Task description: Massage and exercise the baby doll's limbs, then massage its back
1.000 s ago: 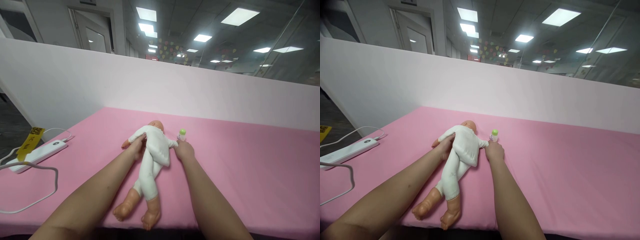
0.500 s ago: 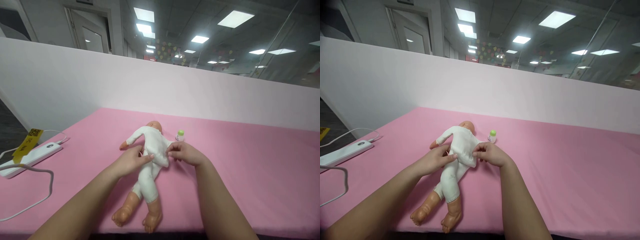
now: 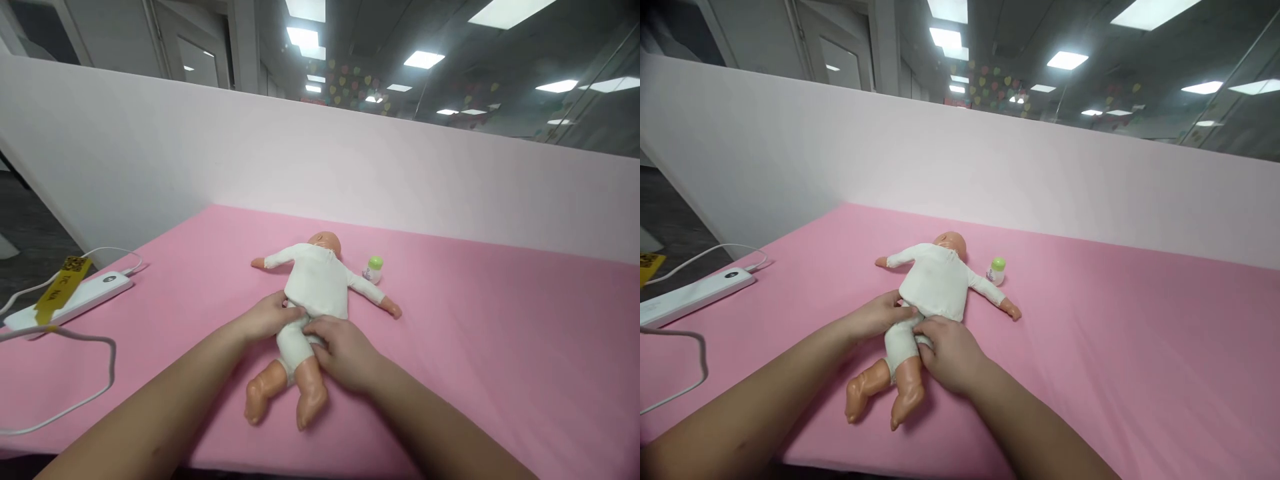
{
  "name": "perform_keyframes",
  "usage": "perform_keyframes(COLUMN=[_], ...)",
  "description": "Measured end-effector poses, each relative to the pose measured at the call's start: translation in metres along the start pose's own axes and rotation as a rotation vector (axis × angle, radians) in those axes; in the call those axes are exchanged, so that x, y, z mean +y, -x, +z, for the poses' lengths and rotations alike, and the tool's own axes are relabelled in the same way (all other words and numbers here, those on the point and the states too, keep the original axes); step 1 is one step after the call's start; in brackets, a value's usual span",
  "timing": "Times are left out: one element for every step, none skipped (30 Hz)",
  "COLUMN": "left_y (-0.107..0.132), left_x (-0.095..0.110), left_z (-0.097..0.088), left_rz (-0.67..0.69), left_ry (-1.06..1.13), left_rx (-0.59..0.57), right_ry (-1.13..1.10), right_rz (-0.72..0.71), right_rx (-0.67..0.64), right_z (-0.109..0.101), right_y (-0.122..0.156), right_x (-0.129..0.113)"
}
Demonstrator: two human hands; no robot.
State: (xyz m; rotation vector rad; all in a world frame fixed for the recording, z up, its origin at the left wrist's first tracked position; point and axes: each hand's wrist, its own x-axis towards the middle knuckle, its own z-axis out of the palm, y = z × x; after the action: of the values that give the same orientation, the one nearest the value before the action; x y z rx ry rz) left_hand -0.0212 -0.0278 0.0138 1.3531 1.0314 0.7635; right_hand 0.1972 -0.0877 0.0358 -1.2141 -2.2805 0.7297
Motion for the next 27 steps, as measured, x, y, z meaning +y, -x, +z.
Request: perform_keyframes(left_y=[0.001, 0.002, 0.003, 0.005, 0.006, 0.007, 0.009, 0.010, 0.011, 0.012, 0.012, 0.013, 0.013, 0.014, 0.014, 0.014, 0.014, 0.013, 0.013, 0.012, 0.012, 0.011, 0.011, 0.011, 0.011, 0.011, 0.012], left_x=[0.002, 0.003, 0.006, 0.008, 0.010, 0.011, 0.013, 0.014, 0.015, 0.016, 0.016, 0.017, 0.017, 0.017, 0.017, 0.017, 0.017, 0.016, 0.016, 0.016, 0.015, 0.016, 0.016, 0.017, 0.018, 0.019, 0.019], left_z=[0.001, 0.002, 0.003, 0.003, 0.003, 0.002, 0.002, 0.000, -0.001, -0.002, -0.003, -0.004, -0.004, -0.004, -0.003, -0.003, -0.003, -0.002, -0.002, -0.002, -0.001, 0.000, 0.001, 0.002, 0.004, 0.005, 0.007], left_rz=[0.005, 0.020, 0.022, 0.016, 0.000, -0.021, -0.044, -0.066, -0.083, -0.096, -0.105, -0.112, -0.116, -0.118, -0.119, -0.121, -0.122, -0.125, -0.129, -0.132, -0.131, -0.125, -0.119, -0.113, -0.106, -0.098, -0.089], left_ry=[-0.003, 0.016, 0.041, 0.070, 0.099, 0.129, 0.162, 0.195, 0.229, 0.261, 0.286, 0.305, 0.315, 0.315, 0.309, 0.298, 0.285, 0.273, 0.262, 0.251, 0.237, 0.220, 0.197, 0.169, 0.139, 0.110, 0.078], left_rx=[-0.041, -0.082, -0.109, -0.124, -0.137, -0.150, -0.160, -0.168, -0.170, -0.164, -0.152, -0.136, -0.125, -0.117, -0.114, -0.114, -0.114, -0.115, -0.117, -0.122, -0.129, -0.133, -0.139, -0.144, -0.148, -0.153, -0.163], right_ry=[0.004, 0.010, 0.018, 0.026, 0.031, 0.033, 0.033, 0.029, 0.023, 0.017, 0.009, 0.001, -0.008, -0.017, -0.026, -0.032, -0.035, -0.035, -0.031, -0.026, -0.020, -0.014, -0.010, -0.008, -0.007, -0.005, -0.003], right_rz=[-0.003, -0.015, -0.032, -0.049, -0.065, -0.076, -0.083, -0.085, -0.084, -0.081, -0.076, -0.071, -0.066, -0.062, -0.060, -0.059, -0.059, -0.059, -0.055, -0.047, -0.034, -0.020, -0.009, -0.004, -0.005, -0.013, -0.025], right_rx=[-0.005, -0.013, -0.023, -0.036, -0.053, -0.075, -0.098, -0.120, -0.139, -0.155, -0.168, -0.177, -0.182, -0.184, -0.184, -0.182, -0.181, -0.184, -0.191, -0.200, -0.209, -0.216, -0.220, -0.222, -0.224, -0.227, -0.232], right_z=[0.002, 0.003, 0.004, 0.003, 0.002, 0.001, -0.001, -0.004, -0.006, -0.008, -0.010, -0.012, -0.014, -0.016, -0.017, -0.019, -0.021, -0.023, -0.026, -0.028, -0.031, -0.033, -0.035, -0.037, -0.038, -0.039, -0.040], right_y=[0.000, 0.001, 0.001, 0.002, 0.002, 0.003, 0.004, 0.005, 0.006, 0.007, 0.008, 0.009, 0.010, 0.011, 0.011, 0.011, 0.011, 0.012, 0.012, 0.012, 0.012, 0.013, 0.013, 0.014, 0.014, 0.014, 0.014], right_x=[0.000, 0.000, 0.000, -0.001, -0.003, -0.004, -0.005, -0.005, -0.006, -0.006, -0.006, -0.006, -0.005, -0.004, -0.004, -0.003, -0.001, 0.000, 0.001, 0.003, 0.004, 0.006, 0.007, 0.008, 0.008, 0.009, 0.009])
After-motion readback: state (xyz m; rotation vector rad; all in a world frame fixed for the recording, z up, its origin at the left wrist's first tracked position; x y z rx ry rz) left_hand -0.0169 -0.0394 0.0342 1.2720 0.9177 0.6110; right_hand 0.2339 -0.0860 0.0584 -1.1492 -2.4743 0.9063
